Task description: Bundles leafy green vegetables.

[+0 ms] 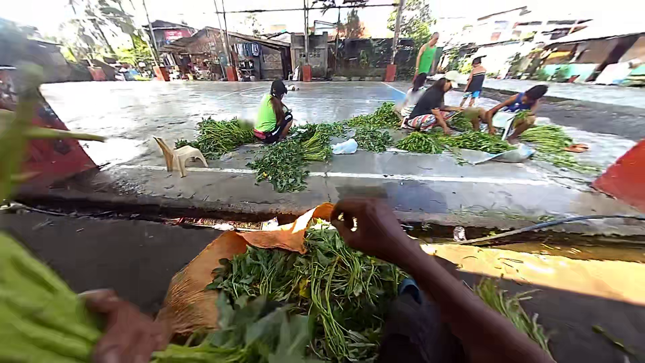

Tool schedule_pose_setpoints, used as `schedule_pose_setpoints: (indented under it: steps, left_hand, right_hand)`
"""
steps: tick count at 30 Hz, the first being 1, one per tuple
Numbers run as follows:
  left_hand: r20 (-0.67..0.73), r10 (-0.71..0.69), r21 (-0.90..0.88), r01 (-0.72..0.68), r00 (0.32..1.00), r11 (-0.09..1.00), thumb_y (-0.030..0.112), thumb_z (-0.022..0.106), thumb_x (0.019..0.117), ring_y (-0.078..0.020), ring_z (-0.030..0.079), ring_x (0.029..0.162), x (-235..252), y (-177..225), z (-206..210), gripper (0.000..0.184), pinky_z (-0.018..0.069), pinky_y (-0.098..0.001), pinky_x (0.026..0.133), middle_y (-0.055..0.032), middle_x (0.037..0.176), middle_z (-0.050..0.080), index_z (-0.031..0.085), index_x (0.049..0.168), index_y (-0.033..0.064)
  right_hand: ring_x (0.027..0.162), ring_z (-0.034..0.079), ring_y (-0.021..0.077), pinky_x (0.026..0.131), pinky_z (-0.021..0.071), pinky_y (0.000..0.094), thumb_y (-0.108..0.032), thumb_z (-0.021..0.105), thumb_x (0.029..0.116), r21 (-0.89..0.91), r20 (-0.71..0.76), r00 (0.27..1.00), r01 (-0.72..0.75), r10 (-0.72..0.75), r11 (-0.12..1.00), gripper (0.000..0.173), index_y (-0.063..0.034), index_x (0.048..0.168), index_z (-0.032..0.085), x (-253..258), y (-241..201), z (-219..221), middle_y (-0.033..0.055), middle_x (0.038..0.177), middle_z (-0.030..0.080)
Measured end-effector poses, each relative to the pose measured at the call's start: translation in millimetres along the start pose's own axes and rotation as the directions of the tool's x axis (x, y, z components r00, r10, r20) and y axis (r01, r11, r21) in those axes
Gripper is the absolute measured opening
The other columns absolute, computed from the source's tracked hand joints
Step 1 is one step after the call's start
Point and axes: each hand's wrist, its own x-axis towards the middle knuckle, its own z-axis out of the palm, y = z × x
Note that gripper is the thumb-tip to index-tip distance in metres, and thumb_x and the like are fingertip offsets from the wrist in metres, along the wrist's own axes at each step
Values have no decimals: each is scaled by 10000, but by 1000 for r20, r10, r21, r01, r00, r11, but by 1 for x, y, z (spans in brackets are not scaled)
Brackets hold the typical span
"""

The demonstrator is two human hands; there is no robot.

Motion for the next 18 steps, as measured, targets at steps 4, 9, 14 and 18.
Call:
schedule_pose_setpoints:
  steps: [4,9,14,18]
  left_hand:
    - [273,-66,-240,134,960,961,227,740,879,-71,693,964,39,-131,28,405,554,-264,914,34,1035,746,703,1281,206]
    - [201,-188,-395,255,961,883,161,828,750,-118,709,842,58,-187,71,402,592,-280,811,-25,926,739,718,1123,58]
    - [-36,-497,-52,495,867,867,35,773,690,-133,705,793,64,-188,68,463,610,-309,745,-44,875,714,578,1108,2]
    - [-114,-568,247,577,815,778,-77,770,728,-119,693,897,76,-203,39,528,598,-318,834,-73,999,701,558,1210,-34]
  right_hand:
    - [794,693,278,698,540,518,-119,690,928,66,121,982,140,-147,988,107,-41,973,747,-10,-59,-20,114,881,711]
    - [827,699,300,746,544,556,-130,645,973,-40,155,986,-54,59,998,137,-57,1027,748,-41,-19,-50,121,872,720]
    - [734,691,292,667,556,570,-125,685,938,-163,-62,981,-192,184,968,91,-100,995,752,-107,50,-61,89,802,705]
    - [901,702,470,745,523,708,-172,557,1028,-162,150,935,-298,322,941,274,-88,1200,753,-168,46,-29,227,1038,721]
